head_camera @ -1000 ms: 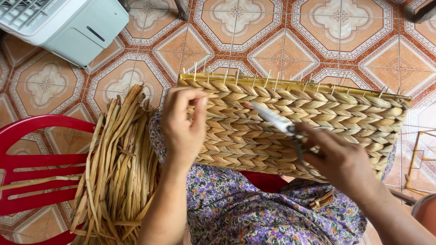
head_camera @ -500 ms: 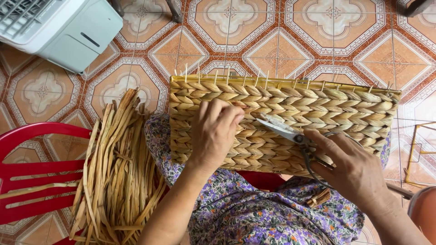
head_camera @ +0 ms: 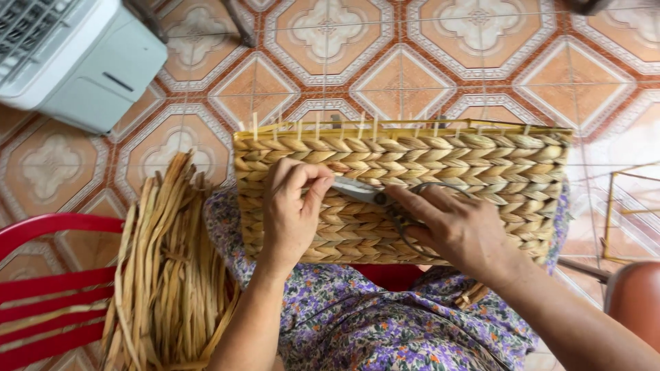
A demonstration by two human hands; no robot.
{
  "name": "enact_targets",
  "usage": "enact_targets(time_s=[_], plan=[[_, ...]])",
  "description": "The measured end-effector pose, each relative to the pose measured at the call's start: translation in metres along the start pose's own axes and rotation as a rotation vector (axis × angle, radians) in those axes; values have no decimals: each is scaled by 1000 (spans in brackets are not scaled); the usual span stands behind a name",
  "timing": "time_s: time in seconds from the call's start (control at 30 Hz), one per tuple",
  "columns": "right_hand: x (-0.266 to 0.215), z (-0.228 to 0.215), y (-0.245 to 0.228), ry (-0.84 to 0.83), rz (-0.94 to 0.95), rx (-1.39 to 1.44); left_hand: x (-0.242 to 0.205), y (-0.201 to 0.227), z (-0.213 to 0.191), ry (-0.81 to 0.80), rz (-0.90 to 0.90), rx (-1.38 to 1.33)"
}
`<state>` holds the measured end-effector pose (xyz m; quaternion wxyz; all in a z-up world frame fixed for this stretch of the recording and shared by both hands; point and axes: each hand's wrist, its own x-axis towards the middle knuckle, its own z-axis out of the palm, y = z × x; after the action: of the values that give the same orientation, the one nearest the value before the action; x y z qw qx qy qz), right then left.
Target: Weaving a basket using dried plant fibers over a wire frame.
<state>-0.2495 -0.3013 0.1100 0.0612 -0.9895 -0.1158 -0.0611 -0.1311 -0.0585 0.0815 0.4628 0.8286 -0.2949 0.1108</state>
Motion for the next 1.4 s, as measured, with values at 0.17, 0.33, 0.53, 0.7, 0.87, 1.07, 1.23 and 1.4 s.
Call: enact_targets(time_s=[0.17,0.33,0.53,0.7,0.87,1.07,1.23,1.4], plan=[[-16,1,-5,59,-11,21,-3,-1,6,44,37,72],[-34,-20,8,-63,89,408,-4,17,-6,72,-149,-89],[-74,-58,80,-103,361,631,-28,-4,0,135,201,342],[-85,-66,116,-126,466,548,-45,-14,17,-66,108,563],[-32,-76,108,-188,441,516,-53,-14,20,-117,93,610],[58,-78,95,-460,361,440,-57,-9,19,-97,82,586],[103,-76,88,-621,311,386,-58,-14,19,-106,71,563],[132,-81,70,-772,448,312,-57,-14,16,-112,58,510]])
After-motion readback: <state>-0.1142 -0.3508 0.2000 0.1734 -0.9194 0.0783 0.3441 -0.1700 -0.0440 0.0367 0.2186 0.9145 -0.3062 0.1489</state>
